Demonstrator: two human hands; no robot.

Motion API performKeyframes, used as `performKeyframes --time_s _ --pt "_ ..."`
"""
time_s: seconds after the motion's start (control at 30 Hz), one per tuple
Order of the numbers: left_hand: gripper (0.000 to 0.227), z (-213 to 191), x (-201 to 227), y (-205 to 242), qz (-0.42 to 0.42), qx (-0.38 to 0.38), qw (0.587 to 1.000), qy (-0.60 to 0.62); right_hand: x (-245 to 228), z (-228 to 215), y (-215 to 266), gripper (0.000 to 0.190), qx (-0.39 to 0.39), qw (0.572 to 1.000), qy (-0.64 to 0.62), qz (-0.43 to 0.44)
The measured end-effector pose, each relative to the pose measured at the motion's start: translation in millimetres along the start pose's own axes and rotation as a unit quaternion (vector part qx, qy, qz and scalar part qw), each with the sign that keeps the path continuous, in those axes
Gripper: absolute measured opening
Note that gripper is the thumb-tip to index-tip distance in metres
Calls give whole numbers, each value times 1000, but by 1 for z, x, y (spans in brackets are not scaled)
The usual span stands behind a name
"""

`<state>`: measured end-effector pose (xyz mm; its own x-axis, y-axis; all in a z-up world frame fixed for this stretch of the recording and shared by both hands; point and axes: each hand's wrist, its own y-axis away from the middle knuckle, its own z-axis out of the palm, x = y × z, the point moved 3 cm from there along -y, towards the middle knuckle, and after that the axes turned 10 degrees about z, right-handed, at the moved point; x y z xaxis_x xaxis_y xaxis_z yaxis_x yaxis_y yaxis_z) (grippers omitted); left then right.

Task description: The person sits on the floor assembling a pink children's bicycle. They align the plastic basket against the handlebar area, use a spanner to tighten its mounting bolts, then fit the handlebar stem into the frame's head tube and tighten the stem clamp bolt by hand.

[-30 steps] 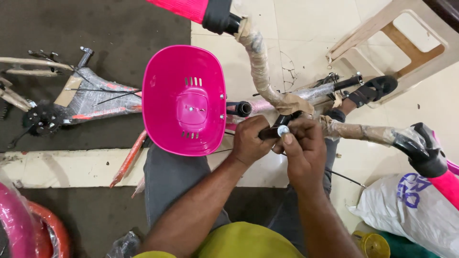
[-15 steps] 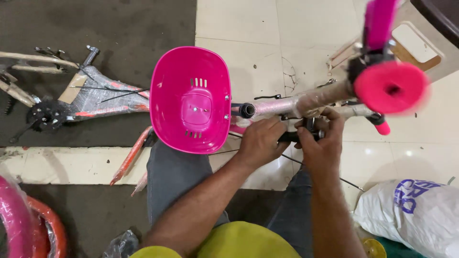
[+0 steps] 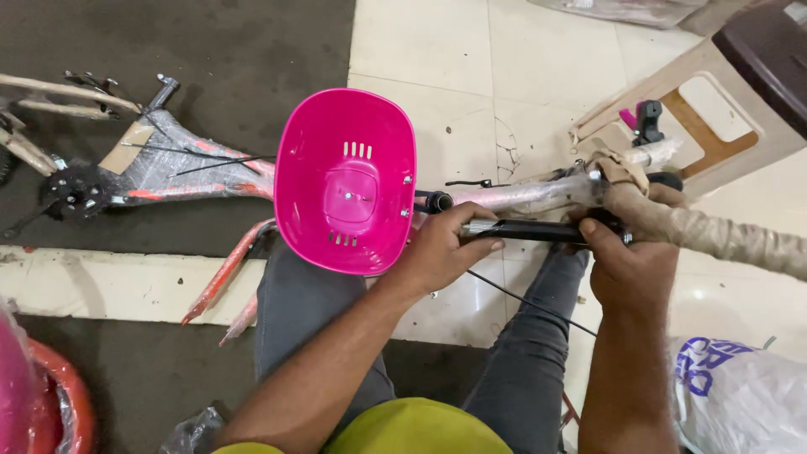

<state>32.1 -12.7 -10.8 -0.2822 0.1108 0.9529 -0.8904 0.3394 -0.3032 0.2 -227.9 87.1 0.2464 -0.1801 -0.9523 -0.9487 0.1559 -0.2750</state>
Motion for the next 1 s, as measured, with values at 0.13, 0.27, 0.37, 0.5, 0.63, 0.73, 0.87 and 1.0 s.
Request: performKeyframes --time_s 0.13,0.27,0.37,0.5,0.63,0.73,0.87,1.0 --pt "41 4 0 1 41 -4 988 148 3 -2 -4 45 -59 992 -107 16" --pt "36 4 5 3 40 -5 976 215 3 -1 -1 49 -58 988 -146 -7" --pt "34 0 13 2 45 -1 985 167 9 -6 1 50 -33 991 -126 -32" --pt "36 0 17 3 38 -3 994 101 22 -18 3 48 -50 991 -99 -70" --pt "48 -13 52 6 11 -11 998 53 23 -23 -2 50 -55 990 -102 -79" --pt "66 -39 88 8 74 -8 988 -132 24 -31 -9 48 -57 994 -61 -69" --pt "64 -108 122 -19 256 8 855 -452 16 -33 -10 47 -56 996 12 -73" --pt "58 -223 50 -73 181 -12 843 -507 -1 -27 -8 47 -108 989 -49 -88"
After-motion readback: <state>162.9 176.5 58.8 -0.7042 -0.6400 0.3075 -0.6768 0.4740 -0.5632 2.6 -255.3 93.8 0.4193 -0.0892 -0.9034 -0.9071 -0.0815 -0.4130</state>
